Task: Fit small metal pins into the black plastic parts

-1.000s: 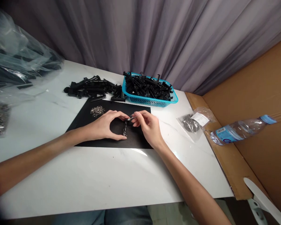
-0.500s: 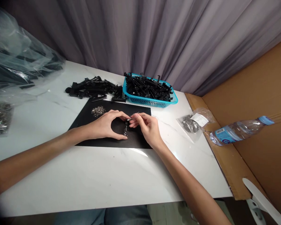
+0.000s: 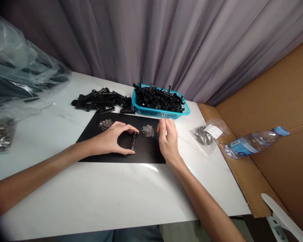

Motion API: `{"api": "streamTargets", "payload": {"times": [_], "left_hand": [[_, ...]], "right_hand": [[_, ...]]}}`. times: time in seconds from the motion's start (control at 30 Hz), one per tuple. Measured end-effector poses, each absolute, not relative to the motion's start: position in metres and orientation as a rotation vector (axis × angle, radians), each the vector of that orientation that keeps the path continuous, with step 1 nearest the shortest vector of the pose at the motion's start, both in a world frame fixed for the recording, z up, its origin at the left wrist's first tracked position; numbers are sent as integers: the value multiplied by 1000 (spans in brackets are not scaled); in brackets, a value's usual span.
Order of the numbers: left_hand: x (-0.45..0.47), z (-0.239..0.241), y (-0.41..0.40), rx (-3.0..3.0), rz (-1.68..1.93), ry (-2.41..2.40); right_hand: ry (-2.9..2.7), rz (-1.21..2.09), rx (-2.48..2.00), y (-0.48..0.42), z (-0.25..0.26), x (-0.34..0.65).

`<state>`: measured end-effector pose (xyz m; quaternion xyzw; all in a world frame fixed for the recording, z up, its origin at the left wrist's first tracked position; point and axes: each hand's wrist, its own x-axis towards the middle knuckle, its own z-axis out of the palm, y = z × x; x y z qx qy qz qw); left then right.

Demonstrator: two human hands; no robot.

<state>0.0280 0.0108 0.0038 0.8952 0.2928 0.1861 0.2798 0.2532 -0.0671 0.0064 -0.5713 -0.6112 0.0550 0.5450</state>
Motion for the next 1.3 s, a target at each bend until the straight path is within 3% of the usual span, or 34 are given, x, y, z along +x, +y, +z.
{"api": "streamTargets", "payload": {"times": [0.27,0.5,0.67,0.87,1.1,1.3], "left_hand": [[26,1,4,2511,744,768],[27,9,-10,2632,854,760],[14,12,10,2758,938,872],[-22,14,58,2877,1018,1264],[-46,10,76,2814,921,1549],[-54,4,82,2867,888,1591]], "right_hand": [[-1787,174,-1449,-74,-6,227],[-1680,307,-1445,-77,-8,211],[-1663,9,-1430,-55,8,230],[-1735,-494,-1561,25,66,280],[-2078,-374,-1758,126,102,271],[-2096,-353,-1790,146,104,260]]}}
